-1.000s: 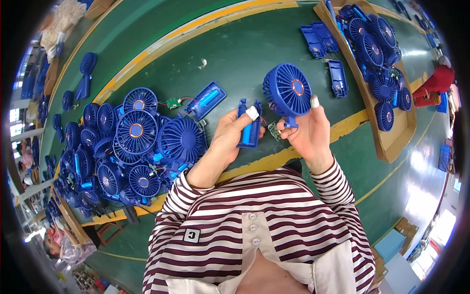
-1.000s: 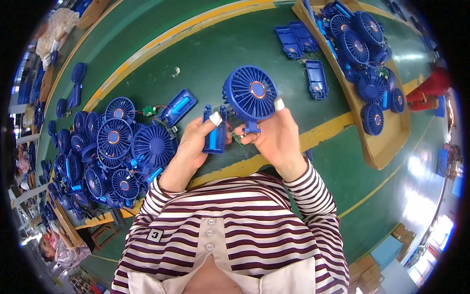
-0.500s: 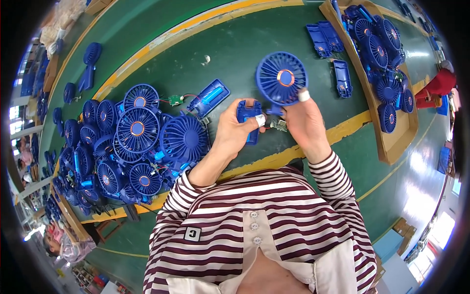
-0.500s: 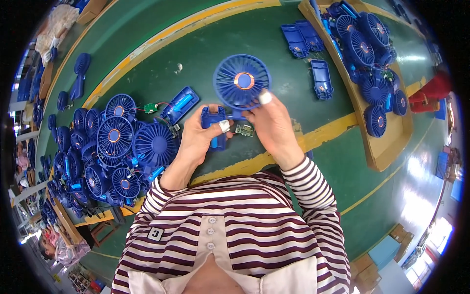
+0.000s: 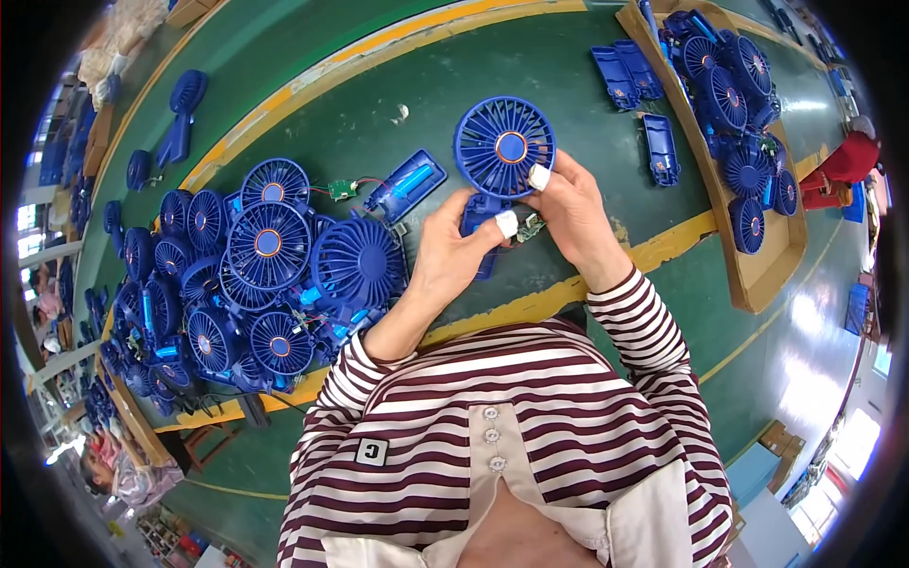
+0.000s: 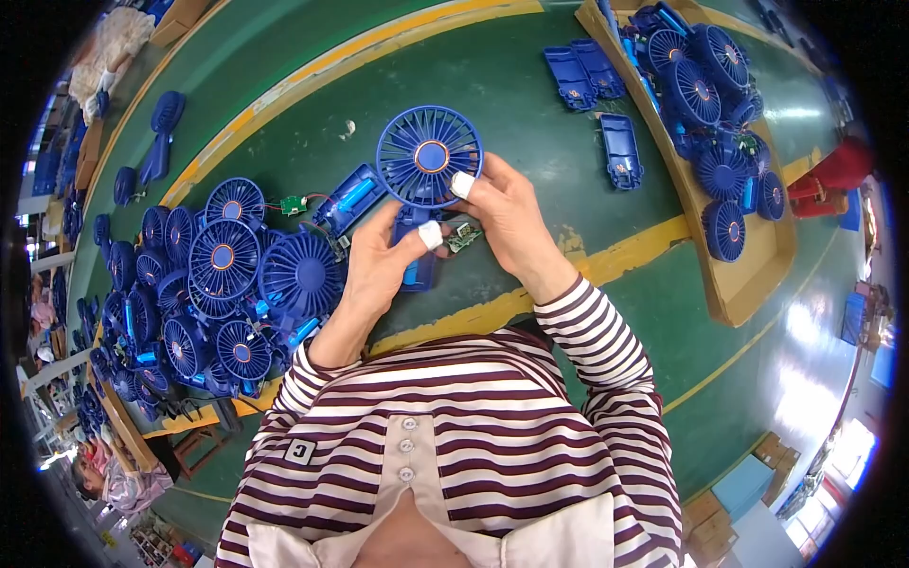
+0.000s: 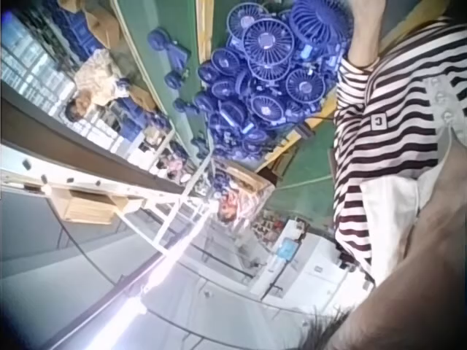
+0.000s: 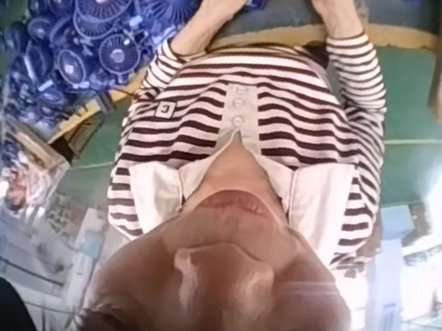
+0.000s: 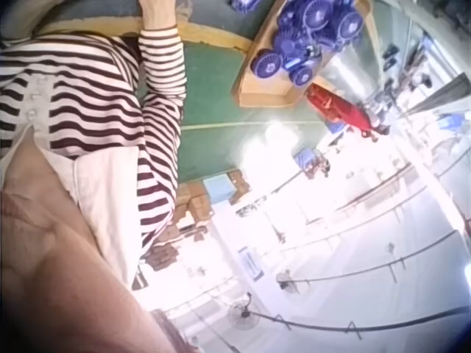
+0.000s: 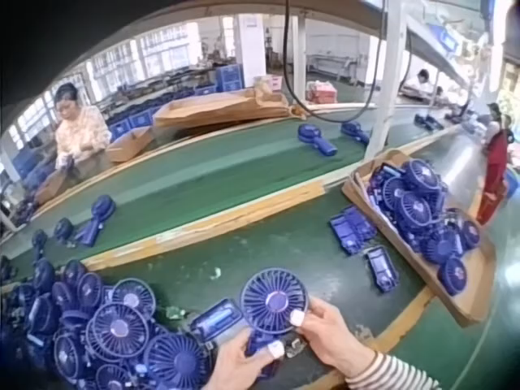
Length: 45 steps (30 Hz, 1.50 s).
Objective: The person assembles handheld fans by positioning internal wiring and circuit boards into the handle casings, snapping the outer covers into place by hand, and placing the assembled fans onto the conveyor belt.
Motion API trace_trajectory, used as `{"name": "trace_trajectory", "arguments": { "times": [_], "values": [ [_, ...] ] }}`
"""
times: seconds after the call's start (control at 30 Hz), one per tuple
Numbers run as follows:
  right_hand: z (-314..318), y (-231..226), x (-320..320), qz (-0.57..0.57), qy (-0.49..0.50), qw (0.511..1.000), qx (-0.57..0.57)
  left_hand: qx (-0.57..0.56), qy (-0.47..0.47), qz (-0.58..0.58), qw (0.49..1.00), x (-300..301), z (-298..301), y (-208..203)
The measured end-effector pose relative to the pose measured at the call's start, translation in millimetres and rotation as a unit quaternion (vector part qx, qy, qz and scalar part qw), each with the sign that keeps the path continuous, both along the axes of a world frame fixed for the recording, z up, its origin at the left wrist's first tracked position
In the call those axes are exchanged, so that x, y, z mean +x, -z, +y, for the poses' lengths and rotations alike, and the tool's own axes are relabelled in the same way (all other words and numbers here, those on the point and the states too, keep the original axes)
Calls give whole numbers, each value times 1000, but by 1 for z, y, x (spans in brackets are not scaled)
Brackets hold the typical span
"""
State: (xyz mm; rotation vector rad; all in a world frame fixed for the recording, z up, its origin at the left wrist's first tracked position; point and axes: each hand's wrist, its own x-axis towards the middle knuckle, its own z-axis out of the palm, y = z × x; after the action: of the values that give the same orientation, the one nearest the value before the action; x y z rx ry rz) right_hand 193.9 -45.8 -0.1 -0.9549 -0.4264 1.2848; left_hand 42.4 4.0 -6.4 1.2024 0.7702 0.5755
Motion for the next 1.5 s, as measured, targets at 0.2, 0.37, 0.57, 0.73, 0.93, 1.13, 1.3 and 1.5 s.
{"name": "trace_trajectory", "arguments": {
  "times": [0.2, 0.37, 0.57, 0.73, 0.93, 1.13, 1.3, 1.5],
  "values": [
    [2, 0, 0, 11, -15, 1000, -1, 67, -30, 47, 996, 3, -3, -6],
    [2, 1, -2, -9, -28, 999, -20, 3, -37, 13, 999, -3, -1, -10],
    [-34, -3, 8, -564, 92, 814, 106, -158, -52, -14, 986, -1, 7, -12],
    [-36, -8, 4, -695, 65, 699, 158, -215, -43, -2, 976, 1, 5, -16],
    [-32, -10, 2, -708, 48, 682, 179, -233, -47, -10, 971, -3, 8, -16],
    [-31, -7, 3, -703, 56, 691, 157, -241, -33, -13, 970, -4, 8, -15],
    [-32, -10, 7, -731, 24, 660, 173, -247, -41, -19, 968, -2, 7, -18],
    [-34, -26, 1, -782, -13, 601, 165, -221, -47, -5, 974, -1, 6, -13]
  ]
}}
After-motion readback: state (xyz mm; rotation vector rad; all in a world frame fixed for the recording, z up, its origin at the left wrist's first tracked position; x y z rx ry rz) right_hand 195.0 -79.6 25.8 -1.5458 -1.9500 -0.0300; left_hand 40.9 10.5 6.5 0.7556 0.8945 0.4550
